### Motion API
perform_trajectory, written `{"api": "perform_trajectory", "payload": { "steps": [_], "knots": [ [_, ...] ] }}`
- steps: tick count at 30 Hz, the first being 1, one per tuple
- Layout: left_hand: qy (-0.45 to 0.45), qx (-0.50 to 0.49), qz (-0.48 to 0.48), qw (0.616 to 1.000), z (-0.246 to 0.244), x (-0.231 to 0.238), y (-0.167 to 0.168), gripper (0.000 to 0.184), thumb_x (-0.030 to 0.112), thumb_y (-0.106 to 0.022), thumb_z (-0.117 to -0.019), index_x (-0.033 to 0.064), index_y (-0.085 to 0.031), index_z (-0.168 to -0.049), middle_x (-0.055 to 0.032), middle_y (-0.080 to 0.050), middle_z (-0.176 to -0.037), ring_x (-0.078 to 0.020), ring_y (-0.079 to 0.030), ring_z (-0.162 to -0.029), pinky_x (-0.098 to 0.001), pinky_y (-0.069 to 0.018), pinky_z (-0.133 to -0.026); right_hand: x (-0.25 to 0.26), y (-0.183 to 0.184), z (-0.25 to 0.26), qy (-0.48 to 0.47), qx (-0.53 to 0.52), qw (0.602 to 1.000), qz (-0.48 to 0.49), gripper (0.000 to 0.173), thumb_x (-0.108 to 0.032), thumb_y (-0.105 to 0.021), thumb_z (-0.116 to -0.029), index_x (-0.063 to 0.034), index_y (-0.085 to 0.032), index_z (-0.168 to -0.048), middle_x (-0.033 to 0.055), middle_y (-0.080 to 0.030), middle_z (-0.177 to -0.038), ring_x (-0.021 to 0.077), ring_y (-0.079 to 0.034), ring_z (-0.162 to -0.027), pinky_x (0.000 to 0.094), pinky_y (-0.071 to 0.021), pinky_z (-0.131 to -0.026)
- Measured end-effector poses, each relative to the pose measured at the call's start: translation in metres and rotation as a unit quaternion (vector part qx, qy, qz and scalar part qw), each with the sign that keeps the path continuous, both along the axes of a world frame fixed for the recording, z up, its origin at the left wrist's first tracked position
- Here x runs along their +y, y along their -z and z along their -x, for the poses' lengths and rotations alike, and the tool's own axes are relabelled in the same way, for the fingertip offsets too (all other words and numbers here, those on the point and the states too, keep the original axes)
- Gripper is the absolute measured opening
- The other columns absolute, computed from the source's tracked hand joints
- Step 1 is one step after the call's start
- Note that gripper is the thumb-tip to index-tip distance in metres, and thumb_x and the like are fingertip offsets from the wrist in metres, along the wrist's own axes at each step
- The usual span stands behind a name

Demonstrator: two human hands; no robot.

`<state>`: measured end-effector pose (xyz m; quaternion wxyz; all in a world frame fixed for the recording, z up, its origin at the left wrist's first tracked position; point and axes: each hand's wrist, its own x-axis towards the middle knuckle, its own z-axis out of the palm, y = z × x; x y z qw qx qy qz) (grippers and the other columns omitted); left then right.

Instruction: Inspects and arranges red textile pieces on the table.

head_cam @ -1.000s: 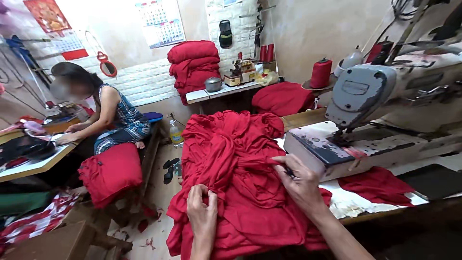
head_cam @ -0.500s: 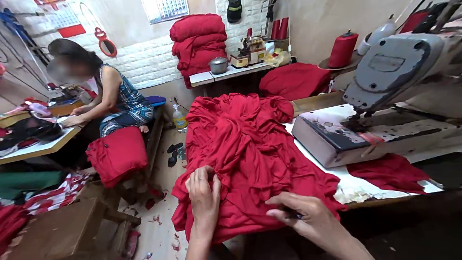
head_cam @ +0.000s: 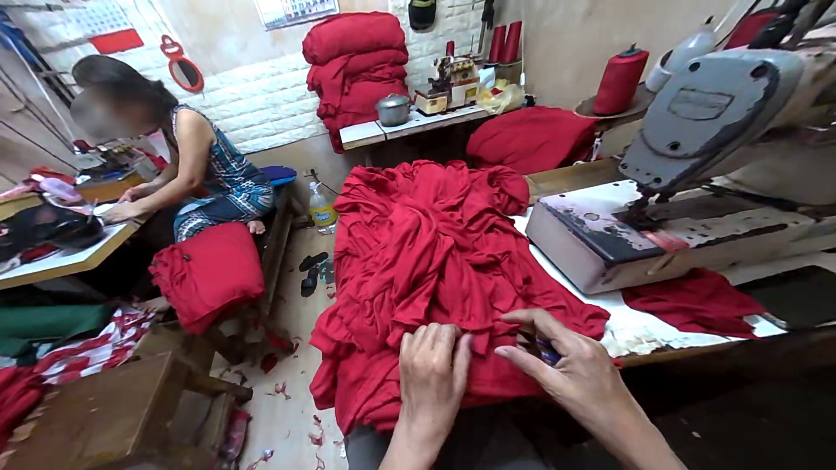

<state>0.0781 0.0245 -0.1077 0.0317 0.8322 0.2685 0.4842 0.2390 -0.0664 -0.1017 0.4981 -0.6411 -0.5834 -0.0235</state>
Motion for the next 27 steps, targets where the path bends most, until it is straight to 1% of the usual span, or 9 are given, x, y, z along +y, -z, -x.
{"api": "perform_trajectory", "payload": {
  "steps": [2, 5, 7, 11, 15, 19, 22, 25, 27],
  "knots": [
    [0.01, -0.01, 0.001, 1.0, 0.003, 0.001, 0.002, 0.012, 0.011, -0.066, -0.0895, 0.0034, -0.076, -0.088, -0.006, -0.073, -0.081, -0.0187, -0.07, -0.076, -0.0349, -0.0537, -0.069, 0.001, -0.002, 0.001, 0.025, -0.038, 0.999, 0.002, 0.054, -0.054, -0.054, -0.0982, -0.0075, -0.065, -0.122, 0.0027, -0.069, -0.089, 0.0142, -0.065, -0.072, 0.0353, -0.0523, -0.058],
    [0.026, -0.036, 0.013, 0.999, 0.01, 0.001, 0.003, 0.013, 0.011, -0.065, -0.0881, 0.0046, -0.077, -0.088, -0.0045, -0.074, -0.082, -0.0155, -0.069, -0.077, -0.0317, -0.0523, -0.072, 0.005, -0.001, 0.003, 0.036, -0.115, 0.991, -0.05, 0.039, -0.04, -0.052, -0.1036, -0.0048, -0.064, -0.113, 0.0084, -0.071, -0.091, 0.0167, -0.068, -0.077, 0.0302, -0.0538, -0.064],
    [0.034, -0.047, 0.016, 0.998, 0.013, 0.0, 0.004, 0.012, 0.011, -0.065, -0.0862, 0.0047, -0.076, -0.086, -0.004, -0.074, -0.081, -0.0143, -0.068, -0.075, -0.031, -0.0512, -0.073, 0.009, 0.0, 0.004, 0.014, -0.148, 0.985, -0.083, 0.031, -0.035, -0.056, -0.102, -0.007, -0.069, -0.108, 0.0088, -0.072, -0.092, 0.018, -0.068, -0.08, 0.0296, -0.0537, -0.068],
    [0.044, -0.061, 0.03, 0.997, 0.013, -0.003, 0.005, 0.012, 0.011, -0.064, -0.0866, 0.0053, -0.074, -0.085, -0.0023, -0.071, -0.077, -0.0117, -0.065, -0.071, -0.0289, -0.0489, -0.071, 0.014, 0.0, 0.007, -0.01, -0.211, 0.972, -0.106, 0.024, -0.028, -0.062, -0.0983, -0.011, -0.078, -0.102, 0.008, -0.071, -0.087, 0.0207, -0.067, -0.075, 0.0321, -0.0509, -0.062],
    [0.046, -0.068, 0.037, 0.996, 0.012, -0.004, 0.003, 0.011, 0.011, -0.065, -0.0864, 0.005, -0.074, -0.084, -0.0017, -0.071, -0.076, -0.011, -0.064, -0.07, -0.0281, -0.049, -0.07, 0.023, 0.002, 0.012, -0.007, -0.243, 0.963, -0.114, 0.023, -0.026, -0.062, -0.0982, -0.012, -0.079, -0.101, 0.0073, -0.071, -0.086, 0.0218, -0.067, -0.075, 0.0329, -0.0512, -0.062],
    [0.063, -0.047, 0.02, 0.997, 0.015, -0.003, 0.007, 0.011, 0.012, -0.065, -0.0854, 0.0053, -0.074, -0.083, -0.0021, -0.07, -0.075, -0.0123, -0.065, -0.07, -0.0279, -0.0497, -0.069, 0.028, 0.007, 0.017, -0.03, -0.211, 0.968, -0.13, 0.022, -0.024, -0.061, -0.0996, -0.0125, -0.079, -0.098, 0.0046, -0.072, -0.083, 0.0189, -0.067, -0.074, 0.0312, -0.0521, -0.063],
    [0.159, -0.017, 0.009, 0.987, 0.021, 0.0, 0.01, 0.014, 0.015, -0.064, -0.0892, 0.006, -0.071, -0.081, -0.0032, -0.067, -0.072, -0.0123, -0.062, -0.069, -0.0282, -0.0481, -0.072, 0.027, 0.013, 0.016, -0.039, -0.156, 0.976, -0.146, 0.022, -0.025, -0.062, -0.0995, -0.0116, -0.078, -0.097, 0.004, -0.073, -0.085, 0.0149, -0.068, -0.076, 0.0273, -0.0531, -0.066],
    [0.216, -0.026, 0.012, 0.976, 0.021, 0.0, 0.007, 0.017, 0.018, -0.061, -0.0912, 0.0089, -0.068, -0.078, -0.0021, -0.067, -0.073, -0.011, -0.062, -0.075, -0.029, -0.0434, -0.085, 0.021, 0.021, 0.01, -0.031, -0.035, 0.987, -0.154, 0.028, -0.032, -0.069, -0.097, -0.007, -0.071, -0.108, 0.0048, -0.071, -0.093, 0.0055, -0.067, -0.085, 0.0186, -0.0548, -0.075],
    [0.186, -0.03, -0.007, 0.982, 0.013, -0.001, -0.001, 0.017, 0.024, -0.062, -0.0934, 0.0123, -0.07, -0.085, -0.0021, -0.072, -0.086, -0.0132, -0.064, -0.092, -0.031, -0.0418, -0.097, 0.015, 0.021, 0.0, 0.008, 0.034, 0.989, -0.143, 0.042, -0.038, -0.074, -0.0909, -0.0046, -0.066, -0.115, 0.002, -0.066, -0.088, 0.0021, -0.06, -0.075, 0.0171, -0.0514, -0.067]
  ]
}}
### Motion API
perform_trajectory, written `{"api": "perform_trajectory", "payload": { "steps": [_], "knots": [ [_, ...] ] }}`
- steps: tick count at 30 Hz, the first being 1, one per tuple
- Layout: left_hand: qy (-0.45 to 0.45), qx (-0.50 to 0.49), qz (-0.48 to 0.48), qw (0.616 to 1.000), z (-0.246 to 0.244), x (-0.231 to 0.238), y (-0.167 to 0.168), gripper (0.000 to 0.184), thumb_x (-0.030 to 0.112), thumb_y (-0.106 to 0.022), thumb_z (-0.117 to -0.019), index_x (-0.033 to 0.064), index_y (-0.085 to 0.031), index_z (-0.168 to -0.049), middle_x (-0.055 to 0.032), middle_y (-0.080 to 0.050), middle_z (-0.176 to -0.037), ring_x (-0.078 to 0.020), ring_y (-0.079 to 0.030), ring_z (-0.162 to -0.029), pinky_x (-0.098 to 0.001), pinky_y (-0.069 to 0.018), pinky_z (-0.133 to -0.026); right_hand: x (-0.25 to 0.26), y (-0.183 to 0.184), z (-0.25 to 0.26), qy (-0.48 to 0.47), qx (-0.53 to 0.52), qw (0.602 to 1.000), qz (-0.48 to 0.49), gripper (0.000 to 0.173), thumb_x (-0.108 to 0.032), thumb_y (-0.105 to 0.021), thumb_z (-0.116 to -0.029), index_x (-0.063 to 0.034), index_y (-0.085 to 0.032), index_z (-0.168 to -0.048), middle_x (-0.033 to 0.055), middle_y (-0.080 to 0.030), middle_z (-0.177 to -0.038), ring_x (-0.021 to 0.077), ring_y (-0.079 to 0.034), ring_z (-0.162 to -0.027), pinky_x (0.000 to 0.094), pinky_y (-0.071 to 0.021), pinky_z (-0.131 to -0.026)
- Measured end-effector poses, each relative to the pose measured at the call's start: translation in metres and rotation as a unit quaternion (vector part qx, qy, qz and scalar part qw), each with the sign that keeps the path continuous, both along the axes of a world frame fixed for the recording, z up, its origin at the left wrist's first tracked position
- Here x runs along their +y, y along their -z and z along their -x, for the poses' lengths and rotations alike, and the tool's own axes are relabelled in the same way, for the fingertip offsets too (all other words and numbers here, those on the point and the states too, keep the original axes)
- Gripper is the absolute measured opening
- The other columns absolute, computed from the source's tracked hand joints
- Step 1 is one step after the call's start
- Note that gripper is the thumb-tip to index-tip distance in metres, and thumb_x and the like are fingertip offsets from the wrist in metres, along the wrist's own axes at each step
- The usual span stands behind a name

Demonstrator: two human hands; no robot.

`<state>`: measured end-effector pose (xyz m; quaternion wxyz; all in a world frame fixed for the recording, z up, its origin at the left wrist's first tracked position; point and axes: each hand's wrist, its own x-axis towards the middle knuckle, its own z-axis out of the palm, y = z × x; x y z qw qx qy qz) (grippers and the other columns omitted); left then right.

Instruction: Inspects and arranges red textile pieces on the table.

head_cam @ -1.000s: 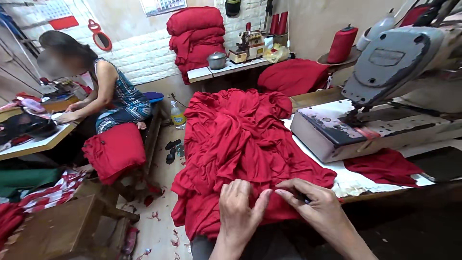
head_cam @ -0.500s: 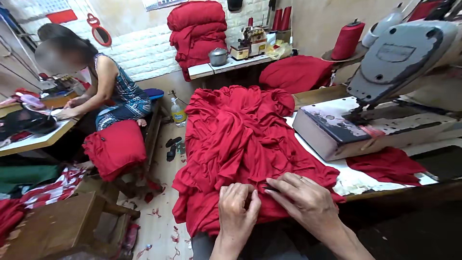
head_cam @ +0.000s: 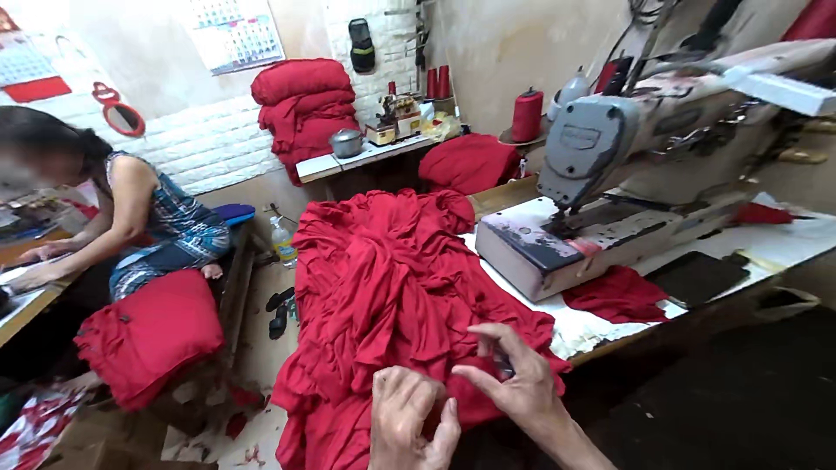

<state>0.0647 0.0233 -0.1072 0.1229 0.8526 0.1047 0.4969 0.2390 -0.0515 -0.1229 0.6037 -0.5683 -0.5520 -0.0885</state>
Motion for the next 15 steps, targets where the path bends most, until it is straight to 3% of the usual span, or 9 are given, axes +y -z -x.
{"api": "perform_trajectory", "payload": {
  "steps": [2, 3, 4, 5, 6, 8, 11, 13, 15],
  "knots": [
    [-0.039, 0.041, -0.026, 0.998, -0.009, 0.003, -0.01, 0.027, 0.036, -0.067, -0.0918, 0.014, -0.076, -0.106, -0.0085, -0.072, -0.114, -0.0244, -0.062, -0.115, -0.0432, -0.041, -0.104, -0.002, -0.003, -0.013, 0.045, 0.031, 0.998, 0.016, 0.037, -0.035, -0.07, -0.0933, -0.0022, -0.068, -0.111, 0.0023, -0.065, -0.083, 0.0035, -0.056, -0.067, 0.0188, -0.0477, -0.06],
    [-0.055, 0.086, -0.038, 0.994, -0.012, 0.006, -0.016, 0.04, 0.041, -0.07, -0.0897, 0.014, -0.074, -0.119, -0.0142, -0.066, -0.131, -0.033, -0.058, -0.126, -0.0514, -0.0411, -0.106, -0.001, -0.004, -0.019, 0.069, 0.037, 0.997, 0.024, 0.03, -0.03, -0.068, -0.0947, -0.0031, -0.07, -0.107, 0.0028, -0.066, -0.085, 0.0034, -0.057, -0.069, 0.0184, -0.0483, -0.061],
    [-0.067, 0.131, -0.042, 0.988, -0.016, 0.011, -0.02, 0.046, 0.041, -0.072, -0.0882, 0.013, -0.072, -0.124, -0.0186, -0.06, -0.141, -0.0392, -0.054, -0.132, -0.056, -0.0414, -0.107, 0.001, -0.004, -0.025, 0.088, 0.04, 0.995, 0.03, 0.024, -0.027, -0.065, -0.0956, -0.0046, -0.072, -0.103, 0.0026, -0.068, -0.087, 0.0032, -0.058, -0.07, 0.018, -0.0492, -0.064],
    [-0.075, 0.158, -0.039, 0.984, -0.019, 0.016, -0.022, 0.039, 0.033, -0.073, -0.0885, 0.0097, -0.073, -0.119, -0.0204, -0.06, -0.141, -0.0414, -0.055, -0.131, -0.0564, -0.045, -0.104, 0.003, -0.005, -0.029, 0.097, 0.046, 0.994, 0.035, 0.022, -0.025, -0.064, -0.0962, -0.0056, -0.072, -0.101, 0.0025, -0.069, -0.09, 0.003, -0.06, -0.073, 0.018, -0.0497, -0.066],
    [-0.084, 0.161, -0.032, 0.983, -0.021, 0.023, -0.023, 0.026, 0.019, -0.074, -0.0879, 0.0042, -0.075, -0.109, -0.02, -0.066, -0.131, -0.0395, -0.062, -0.121, -0.053, -0.0517, -0.098, 0.005, -0.005, -0.033, 0.095, 0.048, 0.994, 0.036, 0.022, -0.025, -0.063, -0.0973, -0.0062, -0.073, -0.102, 0.0028, -0.07, -0.094, 0.0027, -0.062, -0.076, 0.0174, -0.0511, -0.068],
    [-0.118, 0.112, -0.007, 0.987, -0.021, 0.034, -0.028, 0.018, 0.002, -0.07, -0.0853, -0.0064, -0.072, -0.1, -0.0221, -0.071, -0.113, -0.0357, -0.069, -0.107, -0.0453, -0.0567, -0.092, 0.011, -0.004, -0.036, 0.085, 0.038, 0.995, 0.034, 0.025, -0.027, -0.063, -0.0979, -0.0068, -0.073, -0.108, 0.0035, -0.071, -0.1, 0.0022, -0.062, -0.077, 0.0168, -0.0509, -0.068],
    [-0.219, 0.009, 0.007, 0.976, -0.011, 0.051, -0.036, 0.018, 0.004, -0.065, -0.0836, -0.0075, -0.069, -0.097, -0.0214, -0.071, -0.103, -0.0337, -0.07, -0.099, -0.0439, -0.0564, -0.087, 0.017, -0.001, -0.035, 0.074, -0.008, 0.995, 0.064, 0.03, -0.027, -0.061, -0.0981, -0.0063, -0.073, -0.117, 0.0085, -0.07, -0.106, 0.0112, -0.064, -0.079, 0.027, -0.0537, -0.068],
    [-0.256, -0.014, 0.039, 0.966, -0.005, 0.062, -0.032, 0.02, 0.005, -0.063, -0.0834, -0.0066, -0.07, -0.098, -0.0213, -0.07, -0.1, -0.0346, -0.069, -0.097, -0.046, -0.0547, -0.085, 0.02, 0.005, -0.036, 0.064, -0.03, 0.992, 0.106, 0.025, -0.021, -0.061, -0.0979, -0.0068, -0.075, -0.112, 0.0097, -0.072, -0.105, 0.0191, -0.071, -0.086, 0.0367, -0.0593, -0.074],
    [-0.273, -0.022, 0.052, 0.96, -0.004, 0.069, -0.022, 0.021, 0.006, -0.064, -0.082, -0.0063, -0.069, -0.098, -0.0209, -0.07, -0.097, -0.0346, -0.069, -0.095, -0.046, -0.0546, -0.083, 0.024, 0.007, -0.036, 0.066, -0.022, 0.993, 0.092, 0.021, -0.017, -0.06, -0.0975, -0.0063, -0.077, -0.105, 0.0081, -0.072, -0.099, 0.0154, -0.07, -0.085, 0.031, -0.058, -0.076]
  ]
}}
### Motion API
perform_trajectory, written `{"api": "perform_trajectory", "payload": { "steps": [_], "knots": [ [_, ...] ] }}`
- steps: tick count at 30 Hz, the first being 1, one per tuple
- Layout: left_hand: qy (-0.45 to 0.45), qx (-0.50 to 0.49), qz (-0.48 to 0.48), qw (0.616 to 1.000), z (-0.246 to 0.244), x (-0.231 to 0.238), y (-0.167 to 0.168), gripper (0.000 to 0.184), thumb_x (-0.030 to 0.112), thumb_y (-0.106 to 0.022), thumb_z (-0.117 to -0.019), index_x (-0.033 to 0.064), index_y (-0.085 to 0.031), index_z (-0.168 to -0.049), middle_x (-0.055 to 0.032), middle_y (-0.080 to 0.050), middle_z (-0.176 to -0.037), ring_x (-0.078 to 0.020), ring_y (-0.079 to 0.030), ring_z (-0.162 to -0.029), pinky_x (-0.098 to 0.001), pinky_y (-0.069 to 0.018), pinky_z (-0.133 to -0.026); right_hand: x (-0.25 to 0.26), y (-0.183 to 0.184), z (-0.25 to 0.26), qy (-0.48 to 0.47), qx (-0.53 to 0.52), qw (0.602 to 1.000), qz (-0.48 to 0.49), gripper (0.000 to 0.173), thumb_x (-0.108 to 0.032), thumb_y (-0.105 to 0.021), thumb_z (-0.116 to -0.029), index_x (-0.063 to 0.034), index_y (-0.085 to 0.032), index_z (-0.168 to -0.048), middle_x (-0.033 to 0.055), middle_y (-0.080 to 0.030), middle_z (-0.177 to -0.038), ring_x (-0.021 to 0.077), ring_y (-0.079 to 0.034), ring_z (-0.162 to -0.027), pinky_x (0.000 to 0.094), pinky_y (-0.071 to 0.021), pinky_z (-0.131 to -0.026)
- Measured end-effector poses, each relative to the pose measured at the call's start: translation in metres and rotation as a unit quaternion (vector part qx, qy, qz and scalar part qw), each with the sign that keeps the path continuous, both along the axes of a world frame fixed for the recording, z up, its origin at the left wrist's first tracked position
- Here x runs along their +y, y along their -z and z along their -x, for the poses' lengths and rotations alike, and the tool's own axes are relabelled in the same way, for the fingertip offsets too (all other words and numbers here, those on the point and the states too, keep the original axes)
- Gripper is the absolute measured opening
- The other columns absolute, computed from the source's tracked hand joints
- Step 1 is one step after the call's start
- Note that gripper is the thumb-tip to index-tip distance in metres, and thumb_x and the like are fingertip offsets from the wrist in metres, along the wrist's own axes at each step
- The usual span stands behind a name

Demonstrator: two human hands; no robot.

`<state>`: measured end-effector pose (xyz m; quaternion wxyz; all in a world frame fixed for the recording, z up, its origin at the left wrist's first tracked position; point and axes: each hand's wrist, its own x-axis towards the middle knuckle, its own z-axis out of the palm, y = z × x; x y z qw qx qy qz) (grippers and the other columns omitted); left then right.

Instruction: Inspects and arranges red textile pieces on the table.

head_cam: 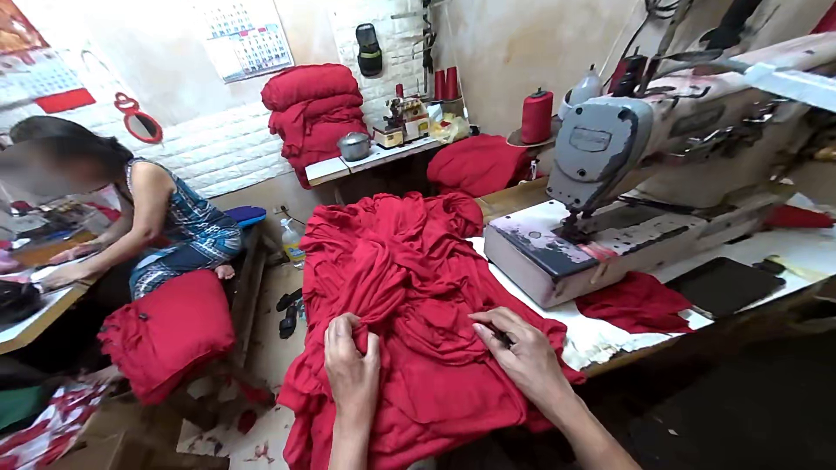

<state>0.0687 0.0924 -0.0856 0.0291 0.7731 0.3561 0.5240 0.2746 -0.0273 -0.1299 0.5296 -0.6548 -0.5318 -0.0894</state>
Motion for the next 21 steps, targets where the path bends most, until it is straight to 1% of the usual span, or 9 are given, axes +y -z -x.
{"api": "perform_trajectory", "payload": {
  "steps": [2, 5, 6, 7, 9, 12, 15, 19, 21],
  "knots": [
    [-0.003, -0.006, -0.009, 1.0, -0.002, 0.001, 0.004, 0.021, 0.006, -0.064, -0.0808, -0.0064, -0.069, -0.097, -0.02, -0.07, -0.097, -0.0341, -0.069, -0.093, -0.0449, -0.0555, -0.08, 0.004, -0.007, 0.0, 0.005, 0.013, 0.999, -0.036, 0.022, -0.021, -0.061, -0.0978, -0.0068, -0.077, -0.102, 0.0062, -0.071, -0.097, 0.0093, -0.067, -0.084, 0.0228, -0.0554, -0.076],
    [-0.009, -0.017, 0.002, 1.0, -0.002, -0.001, 0.007, 0.024, 0.008, -0.062, -0.0833, -0.0059, -0.068, -0.101, -0.0199, -0.07, -0.098, -0.0334, -0.069, -0.093, -0.0447, -0.0553, -0.078, 0.005, -0.019, -0.002, -0.029, -0.005, 0.999, 0.025, 0.041, -0.035, -0.065, -0.0961, -0.0067, -0.071, -0.126, 0.0124, -0.069, -0.116, 0.0214, -0.068, -0.094, 0.0397, -0.0566, -0.076],
    [-0.015, -0.021, 0.001, 1.0, -0.002, -0.002, 0.007, 0.025, 0.008, -0.062, -0.0831, -0.0056, -0.068, -0.103, -0.0199, -0.07, -0.098, -0.0332, -0.069, -0.092, -0.0446, -0.0551, -0.076, 0.007, -0.021, -0.003, -0.038, -0.033, 0.998, 0.048, 0.036, -0.03, -0.067, -0.0948, -0.0077, -0.072, -0.123, 0.0132, -0.069, -0.116, 0.0256, -0.069, -0.092, 0.0444, -0.0572, -0.072],
    [-0.023, -0.021, -0.004, 1.0, -0.002, -0.003, 0.007, 0.026, 0.008, -0.062, -0.082, -0.0046, -0.067, -0.104, -0.0189, -0.069, -0.098, -0.0323, -0.069, -0.091, -0.0437, -0.0551, -0.074, 0.01, -0.022, -0.004, -0.041, -0.054, 0.997, 0.048, 0.023, -0.02, -0.068, -0.0927, -0.0075, -0.076, -0.11, 0.0126, -0.07, -0.108, 0.0264, -0.071, -0.087, 0.0452, -0.058, -0.067],
    [-0.022, -0.028, -0.008, 0.999, -0.001, -0.002, 0.009, 0.03, 0.008, -0.062, -0.0819, -0.0055, -0.065, -0.109, -0.0189, -0.069, -0.1, -0.0317, -0.068, -0.093, -0.0439, -0.0546, -0.074, 0.015, -0.027, -0.006, -0.03, -0.078, 0.996, 0.017, 0.011, -0.012, -0.065, -0.0907, -0.0056, -0.074, -0.093, 0.0109, -0.07, -0.095, 0.0233, -0.069, -0.076, 0.0415, -0.0566, -0.061],
    [0.02, -0.057, -0.021, 0.998, 0.0, -0.001, 0.012, 0.038, 0.006, -0.058, -0.086, -0.0106, -0.061, -0.119, -0.0207, -0.069, -0.11, -0.0276, -0.066, -0.104, -0.0377, -0.0525, -0.09, 0.011, -0.04, -0.014, 0.003, -0.089, 0.996, 0.001, 0.012, -0.012, -0.062, -0.0904, -0.0035, -0.07, -0.09, 0.0108, -0.066, -0.088, 0.0221, -0.065, -0.072, 0.0395, -0.0533, -0.06],
    [0.04, -0.076, -0.014, 0.996, 0.001, -0.001, 0.012, 0.037, 0.004, -0.057, -0.0866, -0.0128, -0.062, -0.119, -0.0227, -0.069, -0.113, -0.0278, -0.067, -0.108, -0.0355, -0.0511, -0.096, 0.008, -0.053, -0.014, 0.034, -0.095, 0.994, 0.037, 0.01, -0.011, -0.067, -0.0899, -0.0019, -0.07, -0.094, 0.0152, -0.067, -0.091, 0.0313, -0.068, -0.075, 0.0508, -0.0527, -0.059],
    [0.028, -0.076, -0.018, 0.997, 0.0, 0.0, 0.012, 0.034, 0.001, -0.057, -0.0863, -0.0104, -0.064, -0.118, -0.0196, -0.071, -0.109, -0.0252, -0.068, -0.103, -0.0345, -0.0539, -0.092, 0.025, -0.066, 0.01, -0.027, -0.068, 0.997, 0.01, 0.019, -0.019, -0.064, -0.097, -0.0051, -0.075, -0.105, 0.0109, -0.072, -0.098, 0.0227, -0.07, -0.082, 0.0419, -0.0579, -0.07],
    [0.031, -0.081, -0.01, 0.996, -0.001, 0.001, 0.011, 0.034, -0.002, -0.058, -0.086, -0.0106, -0.064, -0.119, -0.0196, -0.07, -0.108, -0.0252, -0.068, -0.103, -0.0351, -0.0538, -0.093, 0.037, -0.072, 0.022, -0.094, -0.03, 0.992, 0.08, 0.032, -0.025, -0.062, -0.1003, -0.0038, -0.071, -0.123, 0.0129, -0.072, -0.11, 0.0254, -0.071, -0.094, 0.0455, -0.0578, -0.082]
  ]
}}
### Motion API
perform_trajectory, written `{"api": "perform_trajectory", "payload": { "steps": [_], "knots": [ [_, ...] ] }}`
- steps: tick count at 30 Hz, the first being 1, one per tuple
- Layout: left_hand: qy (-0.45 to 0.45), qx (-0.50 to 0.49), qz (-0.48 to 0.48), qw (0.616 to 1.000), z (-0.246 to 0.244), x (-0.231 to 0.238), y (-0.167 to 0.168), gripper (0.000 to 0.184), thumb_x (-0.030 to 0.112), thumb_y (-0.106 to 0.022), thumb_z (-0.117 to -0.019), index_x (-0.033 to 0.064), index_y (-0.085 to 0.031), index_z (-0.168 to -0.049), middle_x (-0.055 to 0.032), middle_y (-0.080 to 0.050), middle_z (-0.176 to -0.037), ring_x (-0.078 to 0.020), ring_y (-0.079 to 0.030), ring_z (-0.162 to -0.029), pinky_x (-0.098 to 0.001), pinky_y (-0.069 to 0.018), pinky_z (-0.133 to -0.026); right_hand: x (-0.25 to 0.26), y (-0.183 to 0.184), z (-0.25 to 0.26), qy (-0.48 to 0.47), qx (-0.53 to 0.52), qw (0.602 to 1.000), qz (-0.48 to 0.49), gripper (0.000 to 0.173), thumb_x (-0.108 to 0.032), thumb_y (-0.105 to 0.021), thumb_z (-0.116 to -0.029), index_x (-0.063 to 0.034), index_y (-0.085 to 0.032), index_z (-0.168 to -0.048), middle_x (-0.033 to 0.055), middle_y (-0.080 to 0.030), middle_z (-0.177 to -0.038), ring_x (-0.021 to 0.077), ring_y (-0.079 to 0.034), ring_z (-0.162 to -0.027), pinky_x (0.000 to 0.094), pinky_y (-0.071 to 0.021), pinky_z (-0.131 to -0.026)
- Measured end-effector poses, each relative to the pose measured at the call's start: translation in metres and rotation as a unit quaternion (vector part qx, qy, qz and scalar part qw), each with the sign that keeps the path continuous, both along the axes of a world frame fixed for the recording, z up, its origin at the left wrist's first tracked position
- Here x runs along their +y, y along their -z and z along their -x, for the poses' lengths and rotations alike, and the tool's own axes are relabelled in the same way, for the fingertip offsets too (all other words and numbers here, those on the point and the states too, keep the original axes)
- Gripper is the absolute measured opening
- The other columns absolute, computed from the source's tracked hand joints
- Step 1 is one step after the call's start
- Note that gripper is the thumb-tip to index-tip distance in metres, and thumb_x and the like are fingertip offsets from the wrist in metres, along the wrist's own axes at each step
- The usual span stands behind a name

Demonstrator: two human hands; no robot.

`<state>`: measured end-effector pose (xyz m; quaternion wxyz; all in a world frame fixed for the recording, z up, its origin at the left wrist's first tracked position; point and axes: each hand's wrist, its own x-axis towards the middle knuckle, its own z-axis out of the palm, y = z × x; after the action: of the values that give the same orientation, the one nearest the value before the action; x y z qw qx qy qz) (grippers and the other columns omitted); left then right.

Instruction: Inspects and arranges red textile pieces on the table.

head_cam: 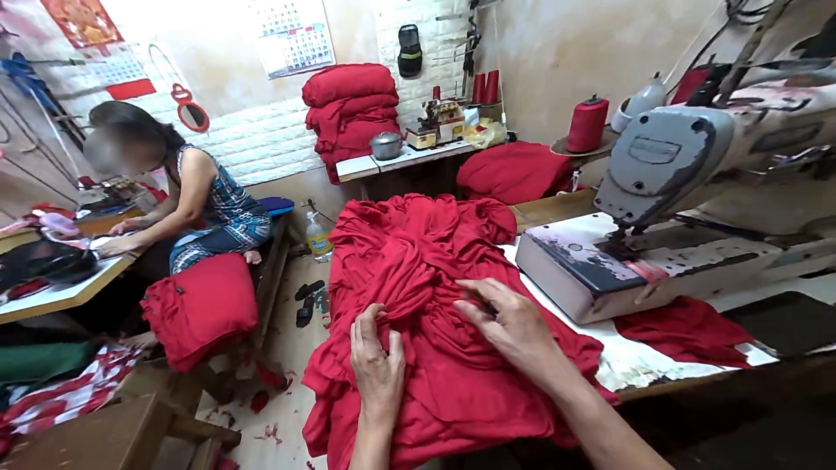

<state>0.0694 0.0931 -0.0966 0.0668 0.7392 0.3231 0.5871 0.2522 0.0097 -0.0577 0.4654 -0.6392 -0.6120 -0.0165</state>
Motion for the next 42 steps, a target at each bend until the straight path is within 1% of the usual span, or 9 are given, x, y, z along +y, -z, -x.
{"api": "perform_trajectory", "payload": {
  "steps": [2, 5, 12, 17, 22, 26, 33, 36, 42],
  "knots": [
    [0.003, 0.0, 0.005, 1.0, 0.0, 0.0, 0.001, 0.035, -0.002, -0.057, -0.0855, -0.0107, -0.064, -0.119, -0.02, -0.07, -0.109, -0.0271, -0.068, -0.104, -0.0373, -0.0533, -0.094, 0.014, 0.003, 0.003, -0.049, 0.028, 0.996, 0.066, 0.03, -0.021, -0.062, -0.1001, -0.0016, -0.072, -0.121, 0.0154, -0.072, -0.111, 0.0283, -0.07, -0.1, 0.0485, -0.0541, -0.091],
    [0.009, -0.009, 0.002, 1.0, 0.002, 0.001, 0.001, 0.035, -0.003, -0.056, -0.085, -0.0118, -0.064, -0.118, -0.0211, -0.07, -0.109, -0.0282, -0.068, -0.104, -0.0376, -0.0532, -0.095, 0.019, 0.011, -0.002, -0.07, 0.08, 0.994, 0.015, 0.018, -0.014, -0.062, -0.0982, -0.0007, -0.074, -0.099, 0.0094, -0.071, -0.09, 0.0152, -0.066, -0.082, 0.0335, -0.0534, -0.078],
    [-0.052, 0.031, -0.066, 0.996, -0.001, -0.002, 0.0, 0.029, -0.002, -0.055, -0.0864, -0.0053, -0.07, -0.111, -0.0213, -0.07, -0.117, -0.0372, -0.065, -0.112, -0.0465, -0.0485, -0.099, -0.013, 0.013, -0.014, -0.107, 0.195, 0.974, 0.038, 0.013, -0.017, -0.059, -0.098, -0.0087, -0.069, -0.093, -0.008, -0.059, -0.075, -0.0031, -0.053, -0.066, 0.0154, -0.0434, -0.062],
    [-0.052, 0.125, -0.163, 0.977, -0.011, -0.004, -0.001, 0.02, 0.004, -0.062, -0.0919, 0.013, -0.078, -0.101, -0.0006, -0.078, -0.107, -0.0193, -0.069, -0.103, -0.0425, -0.0434, -0.09, -0.015, 0.012, 0.007, -0.134, 0.186, 0.973, 0.035, 0.017, -0.015, -0.056, -0.1011, -0.0043, -0.067, -0.096, -0.0036, -0.06, -0.079, -0.001, -0.055, -0.072, 0.0166, -0.0451, -0.067],
    [-0.095, 0.188, -0.055, 0.976, -0.012, 0.003, -0.027, 0.032, 0.032, -0.066, -0.0897, 0.0052, -0.075, -0.103, -0.0037, -0.073, -0.079, -0.0271, -0.066, -0.077, -0.0526, -0.0423, -0.081, -0.014, 0.019, 0.022, -0.161, 0.052, 0.985, 0.047, 0.018, -0.014, -0.058, -0.0996, -0.0028, -0.071, -0.097, 0.0078, -0.069, -0.09, 0.0118, -0.064, -0.079, 0.0272, -0.0534, -0.074],
    [-0.095, 0.208, -0.014, 0.973, -0.018, 0.015, -0.038, 0.019, 0.019, -0.069, -0.0915, 0.0008, -0.073, -0.097, -0.0089, -0.069, -0.074, -0.0315, -0.065, -0.07, -0.0531, -0.0462, -0.075, -0.015, 0.013, 0.01, -0.211, 0.01, 0.976, 0.049, 0.031, -0.029, -0.061, -0.0994, -0.0049, -0.07, -0.081, 0.0039, -0.062, -0.07, 0.0108, -0.057, -0.062, 0.0294, -0.0458, -0.058],
    [-0.096, 0.165, -0.015, 0.982, -0.02, 0.021, -0.024, 0.014, 0.017, -0.066, -0.0905, 0.0032, -0.07, -0.09, -0.0052, -0.062, -0.067, -0.0276, -0.061, -0.065, -0.0494, -0.0444, -0.07, 0.026, -0.01, -0.01, -0.057, 0.037, 0.997, 0.039, 0.024, -0.021, -0.06, -0.1011, -0.0014, -0.073, -0.106, 0.014, -0.069, -0.101, 0.0233, -0.065, -0.089, 0.0425, -0.0522, -0.082],
    [-0.141, 0.198, -0.073, 0.967, -0.021, 0.02, -0.025, 0.011, 0.014, -0.066, -0.0892, 0.0046, -0.071, -0.087, -0.0062, -0.066, -0.069, -0.0285, -0.064, -0.068, -0.0499, -0.0452, -0.072, 0.046, -0.009, -0.011, -0.085, 0.034, 0.986, 0.141, 0.026, -0.021, -0.062, -0.1008, -0.0008, -0.073, -0.114, 0.0177, -0.068, -0.116, 0.0291, -0.065, -0.109, 0.0479, -0.0487, -0.099],
    [-0.168, 0.318, -0.14, 0.923, -0.024, 0.017, -0.034, 0.029, -0.002, -0.06, -0.091, 0.0093, -0.073, -0.114, -0.0067, -0.074, -0.113, -0.0253, -0.07, -0.1, -0.0476, -0.0445, -0.093, 0.047, -0.005, -0.02, -0.085, 0.113, 0.986, 0.086, 0.022, -0.014, -0.054, -0.1027, 0.0034, -0.068, -0.104, 0.0139, -0.065, -0.095, 0.0194, -0.06, -0.088, 0.0387, -0.0475, -0.083]
  ]
}}
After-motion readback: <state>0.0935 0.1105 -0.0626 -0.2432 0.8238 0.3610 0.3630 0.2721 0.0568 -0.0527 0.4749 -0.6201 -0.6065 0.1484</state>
